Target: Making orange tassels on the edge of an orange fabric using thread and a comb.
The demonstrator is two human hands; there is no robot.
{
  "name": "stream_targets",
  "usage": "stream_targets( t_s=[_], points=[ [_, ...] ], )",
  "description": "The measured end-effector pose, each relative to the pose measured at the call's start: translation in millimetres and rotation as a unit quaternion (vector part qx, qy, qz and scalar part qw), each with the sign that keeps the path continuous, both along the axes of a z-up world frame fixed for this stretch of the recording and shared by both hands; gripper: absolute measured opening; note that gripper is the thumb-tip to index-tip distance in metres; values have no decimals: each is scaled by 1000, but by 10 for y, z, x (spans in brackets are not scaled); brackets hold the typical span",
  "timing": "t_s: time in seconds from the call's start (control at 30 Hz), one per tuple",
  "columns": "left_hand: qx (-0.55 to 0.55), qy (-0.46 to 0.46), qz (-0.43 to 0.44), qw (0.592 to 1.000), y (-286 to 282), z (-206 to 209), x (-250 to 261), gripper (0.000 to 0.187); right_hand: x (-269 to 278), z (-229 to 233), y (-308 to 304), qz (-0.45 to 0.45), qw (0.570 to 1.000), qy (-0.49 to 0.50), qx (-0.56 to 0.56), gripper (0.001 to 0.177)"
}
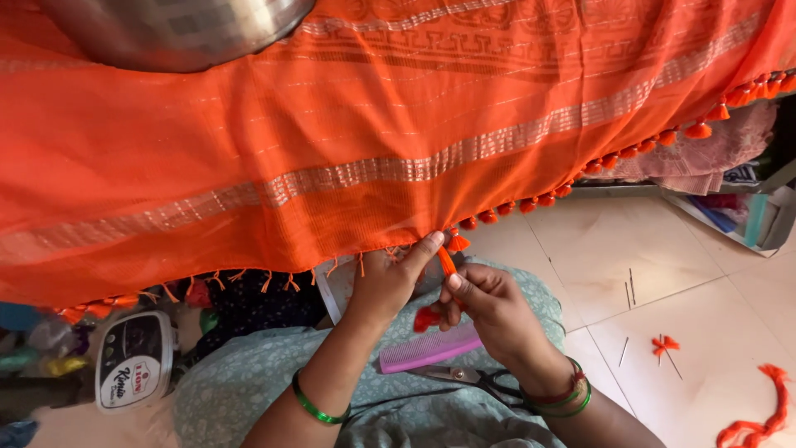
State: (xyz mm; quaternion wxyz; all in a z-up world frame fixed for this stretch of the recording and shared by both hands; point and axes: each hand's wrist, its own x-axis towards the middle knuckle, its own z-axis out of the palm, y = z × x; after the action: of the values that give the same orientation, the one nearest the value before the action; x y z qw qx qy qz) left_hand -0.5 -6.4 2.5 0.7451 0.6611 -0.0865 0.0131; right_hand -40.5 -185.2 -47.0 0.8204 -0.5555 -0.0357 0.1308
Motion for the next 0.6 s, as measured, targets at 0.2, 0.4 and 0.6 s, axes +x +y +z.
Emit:
stream_targets(
  t_s=[0.2,0.4,0.6],
  points=[
    [-57,9,-49,997,41,-213,42,23,15,223,-30,11,998,23,-53,33],
    [129,-160,6,979,179,-415,-24,18,58,230,-89,67,997,24,35,31],
    [310,-388,125,859,94,-230,-121,21,-167,-279,230,84,991,55,84,26]
  ],
)
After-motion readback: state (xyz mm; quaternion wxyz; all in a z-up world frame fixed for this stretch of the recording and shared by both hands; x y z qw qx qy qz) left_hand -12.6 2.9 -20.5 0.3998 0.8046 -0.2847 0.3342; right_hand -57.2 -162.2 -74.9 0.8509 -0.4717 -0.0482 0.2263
